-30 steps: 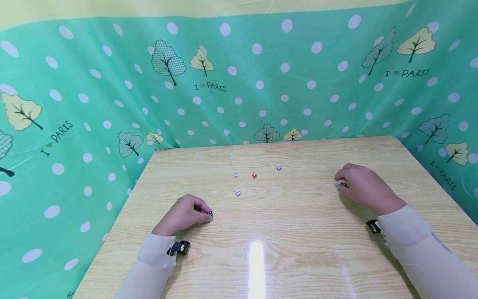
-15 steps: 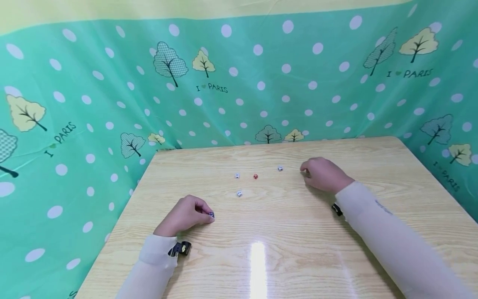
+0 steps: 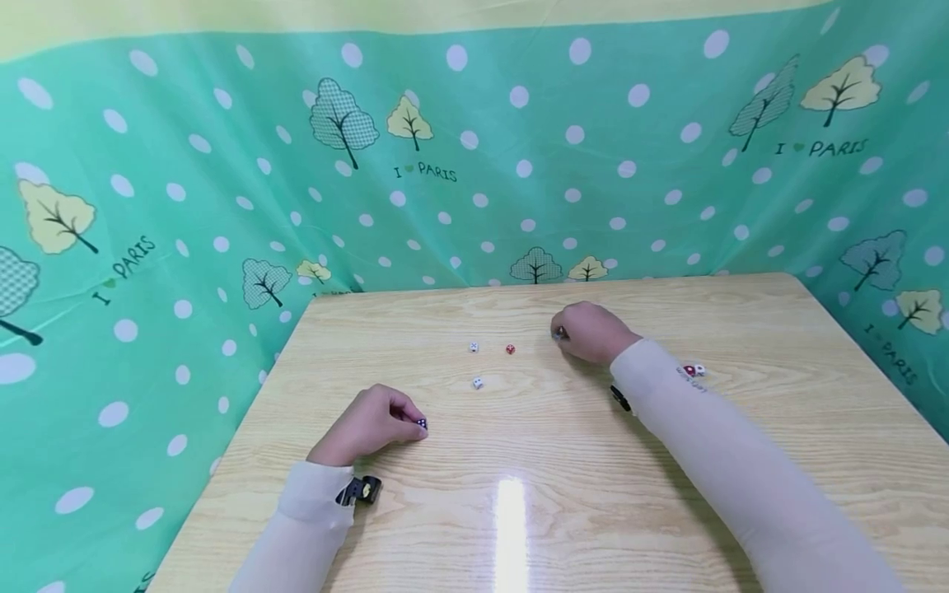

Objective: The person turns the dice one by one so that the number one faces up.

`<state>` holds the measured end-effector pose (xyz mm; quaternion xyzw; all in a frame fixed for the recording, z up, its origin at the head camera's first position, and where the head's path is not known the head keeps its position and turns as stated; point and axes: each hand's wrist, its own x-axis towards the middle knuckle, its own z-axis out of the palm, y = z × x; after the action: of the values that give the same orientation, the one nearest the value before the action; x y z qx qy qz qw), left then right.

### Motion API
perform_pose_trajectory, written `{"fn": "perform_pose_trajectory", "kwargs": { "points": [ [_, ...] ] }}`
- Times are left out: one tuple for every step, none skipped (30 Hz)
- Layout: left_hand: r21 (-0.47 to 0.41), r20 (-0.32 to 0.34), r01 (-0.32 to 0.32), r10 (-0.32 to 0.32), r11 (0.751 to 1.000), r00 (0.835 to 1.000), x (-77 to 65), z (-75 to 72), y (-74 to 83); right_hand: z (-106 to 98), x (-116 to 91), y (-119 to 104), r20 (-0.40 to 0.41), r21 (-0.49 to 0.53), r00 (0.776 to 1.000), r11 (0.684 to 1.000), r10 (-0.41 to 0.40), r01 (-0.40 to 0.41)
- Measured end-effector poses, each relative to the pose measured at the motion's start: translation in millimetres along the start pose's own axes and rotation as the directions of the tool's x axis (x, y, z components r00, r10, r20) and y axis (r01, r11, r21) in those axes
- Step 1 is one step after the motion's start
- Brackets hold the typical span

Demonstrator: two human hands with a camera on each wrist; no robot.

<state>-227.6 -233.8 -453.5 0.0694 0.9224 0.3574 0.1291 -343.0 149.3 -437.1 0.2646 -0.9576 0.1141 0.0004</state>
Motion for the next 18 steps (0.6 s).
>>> {"fn": "perform_pose_trajectory", "kwargs": {
  "points": [
    [0.001,0.002,-0.003,0.003,1.0,1.0,0.3,0.2,0.2,0,-1,0,-0.004,-0.002,1.0,1.0,-0.004,0.004],
    [0.004,0.004,-0.006,0.006,1.0,1.0,0.5,0.4,0.3,0,-3,-1,-0.005,-0.001,1.0,1.0,-0.007,0.007],
    [0.007,0.005,-0.009,0.009,1.0,1.0,0.6,0.5,0.5,0,-5,-1,-0.006,-0.004,1.0,1.0,-0.012,0.012],
    [0.008,0.006,-0.009,0.009,1.0,1.0,0.6,0.5,0.9,0,-8,-1,-0.005,-0.01,1.0,1.0,-0.014,0.014],
    [0.009,0.005,-0.01,0.01,1.0,1.0,0.7,0.4,1.3,0,-11,-1,-0.007,-0.013,1.0,1.0,-0.019,0.019],
    [0.013,0.003,-0.01,0.01,1.0,1.0,0.8,0.4,1.5,-1,-14,-1,-0.005,-0.018,1.0,1.0,-0.018,0.018],
    [0.014,0.0,-0.009,0.009,1.0,1.0,0.7,0.1,2.1,-1,-18,-2,-0.001,-0.025,1.0,1.0,-0.016,0.016],
    [0.015,-0.002,-0.009,0.009,1.0,1.0,0.6,-0.1,2.6,-1,-21,-2,0.002,-0.032,1.0,0.999,-0.016,0.016],
    [0.016,-0.003,-0.008,0.008,1.0,1.0,0.4,-0.3,2.9,-1,-25,-3,0.002,-0.042,1.0,0.999,-0.019,0.019],
    [0.016,-0.005,-0.007,0.007,1.0,1.0,0.2,-0.4,3.2,-1,-29,-4,0.002,-0.049,1.0,0.999,-0.023,0.023],
    [0.016,-0.005,-0.006,0.006,1.0,1.0,0.1,-0.5,3.4,-1,-33,-4,0.002,-0.055,1.0,0.998,-0.023,0.023],
    [0.014,-0.004,-0.005,0.005,1.0,1.0,-0.3,-0.5,3.6,-1,-37,-6,0.004,-0.059,1.0,0.998,-0.022,0.022],
    [0.012,-0.003,-0.003,0.004,1.0,1.0,-0.6,-0.5,3.7,0,-41,-7,0.0,-0.065,1.0,0.998,-0.028,0.028],
    [0.011,-0.003,-0.003,0.003,1.0,1.0,-1.0,-0.4,3.6,0,-45,-8,-0.002,-0.065,0.999,0.997,-0.034,0.034],
    [0.01,-0.002,-0.004,0.004,1.0,1.0,-1.2,-0.3,3.4,0,-49,-9,-0.002,-0.066,0.999,0.997,-0.042,0.042],
    [0.009,-0.002,-0.003,0.003,1.0,1.0,-1.6,-0.2,3.3,0,-54,-11,-0.004,-0.063,0.999,0.997,-0.046,0.046],
    [0.011,-0.003,-0.001,0.001,1.0,1.0,-2.2,-0.2,3.3,0,-58,-13,-0.004,-0.059,0.999,0.997,-0.05,0.049],
    [0.012,-0.006,0.001,-0.001,1.0,1.0,-2.9,-0.3,3.3,0,-63,-14,-0.002,-0.053,0.998,0.997,-0.057,0.057]
  ]
}}
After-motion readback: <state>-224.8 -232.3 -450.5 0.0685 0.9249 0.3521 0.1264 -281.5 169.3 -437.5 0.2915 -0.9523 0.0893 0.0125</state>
